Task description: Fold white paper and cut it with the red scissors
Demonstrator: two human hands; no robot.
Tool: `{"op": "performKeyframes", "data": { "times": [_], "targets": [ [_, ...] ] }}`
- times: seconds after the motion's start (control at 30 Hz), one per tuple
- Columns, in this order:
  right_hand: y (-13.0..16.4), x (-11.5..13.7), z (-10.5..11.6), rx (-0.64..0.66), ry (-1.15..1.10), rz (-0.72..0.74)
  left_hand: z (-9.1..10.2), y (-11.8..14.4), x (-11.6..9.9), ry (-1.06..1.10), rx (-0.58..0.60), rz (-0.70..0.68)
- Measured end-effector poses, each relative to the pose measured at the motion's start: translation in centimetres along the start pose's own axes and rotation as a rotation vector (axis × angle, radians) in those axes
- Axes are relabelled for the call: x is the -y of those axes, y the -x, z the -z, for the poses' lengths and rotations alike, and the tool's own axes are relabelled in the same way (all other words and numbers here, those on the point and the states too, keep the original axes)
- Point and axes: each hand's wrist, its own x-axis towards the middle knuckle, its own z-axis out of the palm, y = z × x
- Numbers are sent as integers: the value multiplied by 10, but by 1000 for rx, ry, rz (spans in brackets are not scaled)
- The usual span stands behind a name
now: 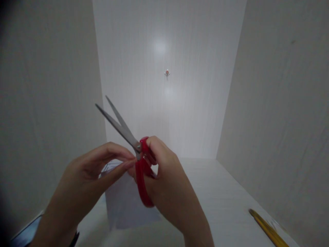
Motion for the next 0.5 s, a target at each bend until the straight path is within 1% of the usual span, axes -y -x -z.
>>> {"op": "performKeyframes", "data": {
  "times": [0.1, 0.2, 0.4, 0.5],
  "targets": [
    [0, -1, 1, -16, 22, 16, 0, 0, 3, 61, -28, 24],
    [-1, -2, 3, -12, 29, 25, 1, 1, 4, 96, -29, 41],
    [-3, -4, 5, 7, 3, 38, 2, 0, 3, 148, 8, 73],
    [-3, -5, 5, 8, -1, 56, 2, -1, 3, 142, 19, 61]
  ]
}}
